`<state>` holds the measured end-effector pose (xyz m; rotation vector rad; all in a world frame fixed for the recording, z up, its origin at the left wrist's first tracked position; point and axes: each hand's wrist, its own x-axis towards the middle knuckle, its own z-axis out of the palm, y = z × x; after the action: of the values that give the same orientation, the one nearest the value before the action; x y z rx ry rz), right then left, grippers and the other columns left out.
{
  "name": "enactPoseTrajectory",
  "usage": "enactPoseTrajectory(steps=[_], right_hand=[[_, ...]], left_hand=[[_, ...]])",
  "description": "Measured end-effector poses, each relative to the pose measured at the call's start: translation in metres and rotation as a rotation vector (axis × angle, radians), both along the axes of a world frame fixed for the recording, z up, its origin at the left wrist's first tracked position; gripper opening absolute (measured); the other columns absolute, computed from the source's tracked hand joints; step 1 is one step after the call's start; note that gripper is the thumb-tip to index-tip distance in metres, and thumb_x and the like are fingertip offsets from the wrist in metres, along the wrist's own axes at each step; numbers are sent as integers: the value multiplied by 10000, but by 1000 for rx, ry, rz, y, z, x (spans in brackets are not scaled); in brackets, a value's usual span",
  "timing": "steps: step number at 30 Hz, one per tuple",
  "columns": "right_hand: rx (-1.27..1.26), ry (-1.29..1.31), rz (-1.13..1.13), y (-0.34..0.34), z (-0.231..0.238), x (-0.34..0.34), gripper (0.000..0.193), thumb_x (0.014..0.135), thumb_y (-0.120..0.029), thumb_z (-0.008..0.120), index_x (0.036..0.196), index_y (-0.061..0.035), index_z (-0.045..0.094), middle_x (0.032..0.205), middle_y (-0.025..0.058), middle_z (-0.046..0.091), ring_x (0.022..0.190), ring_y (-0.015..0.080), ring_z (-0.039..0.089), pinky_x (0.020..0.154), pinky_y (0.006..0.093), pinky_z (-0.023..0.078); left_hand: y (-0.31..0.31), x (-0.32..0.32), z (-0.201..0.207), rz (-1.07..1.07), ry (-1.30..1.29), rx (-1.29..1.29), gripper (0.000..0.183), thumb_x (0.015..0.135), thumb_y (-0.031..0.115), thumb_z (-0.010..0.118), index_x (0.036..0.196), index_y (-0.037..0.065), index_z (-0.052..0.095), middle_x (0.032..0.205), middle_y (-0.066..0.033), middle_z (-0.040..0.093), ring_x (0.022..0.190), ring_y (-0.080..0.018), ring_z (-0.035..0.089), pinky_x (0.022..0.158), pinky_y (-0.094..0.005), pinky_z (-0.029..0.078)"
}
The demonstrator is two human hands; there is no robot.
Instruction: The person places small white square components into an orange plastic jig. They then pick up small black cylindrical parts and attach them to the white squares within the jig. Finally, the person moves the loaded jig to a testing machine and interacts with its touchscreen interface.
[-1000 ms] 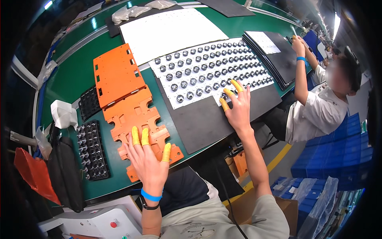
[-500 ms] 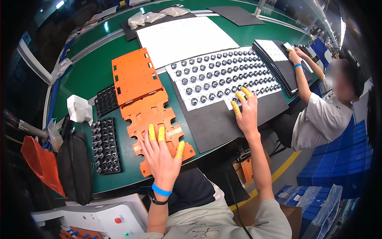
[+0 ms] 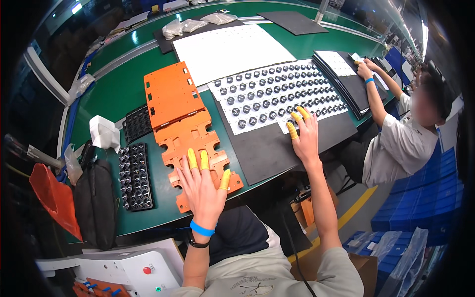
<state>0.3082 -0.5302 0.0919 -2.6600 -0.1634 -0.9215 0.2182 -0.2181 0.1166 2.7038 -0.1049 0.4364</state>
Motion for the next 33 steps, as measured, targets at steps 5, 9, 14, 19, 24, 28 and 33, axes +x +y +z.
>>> enactPoseTrajectory(steps=[5,9,14,19,24,28,33], right_hand=[[14,7,-6,-2,-1,1,388,971,-294,646,1202,18,663,1348,204,574,1351,390,454,1183,561,254],[41,11,-6,-2,-1,1,388,974,-300,639,1183,26,671,1345,207,579,1352,389,454,1186,557,251],[38,-8,-21,-4,-3,0,370,972,-299,637,1159,17,682,1334,194,585,1333,380,471,1178,553,268],[66,-48,-26,-3,-6,0,332,971,-281,637,1139,0,695,1317,181,597,1307,374,494,1170,549,283],[110,-79,1,-8,-9,2,392,973,-326,627,1123,32,679,1263,219,617,1289,382,501,1163,549,293],[141,-112,-2,-8,-11,8,390,973,-334,626,1095,31,684,1242,221,625,1259,386,522,1148,548,315],[104,-159,33,-6,-11,8,371,959,-305,643,1092,38,684,1212,219,640,1208,384,549,1116,517,353]], left_hand=[[-1,0,-1,2,0,3,756,936,490,637,1479,-1,451,1595,-229,320,1502,-414,223,1241,-545,121],[-1,0,-4,5,-14,0,746,945,492,620,1473,-8,452,1591,-232,325,1502,-413,224,1243,-539,116],[-1,1,-8,5,-37,20,732,947,481,617,1462,-14,458,1580,-239,340,1496,-414,233,1241,-535,128],[-2,1,-12,25,-36,91,719,944,474,610,1453,-12,467,1570,-240,357,1480,-417,262,1234,-531,148],[-5,2,-13,27,-51,104,714,950,477,596,1458,-8,466,1571,-241,357,1484,-412,259,1232,-532,149],[-4,6,-16,21,-85,88,693,948,441,598,1440,-33,482,1551,-260,383,1466,-433,288,1227,-547,163],[2,6,-20,13,-77,104,699,953,458,585,1455,-17,472,1568,-255,362,1473,-439,274,1231,-537,161]])
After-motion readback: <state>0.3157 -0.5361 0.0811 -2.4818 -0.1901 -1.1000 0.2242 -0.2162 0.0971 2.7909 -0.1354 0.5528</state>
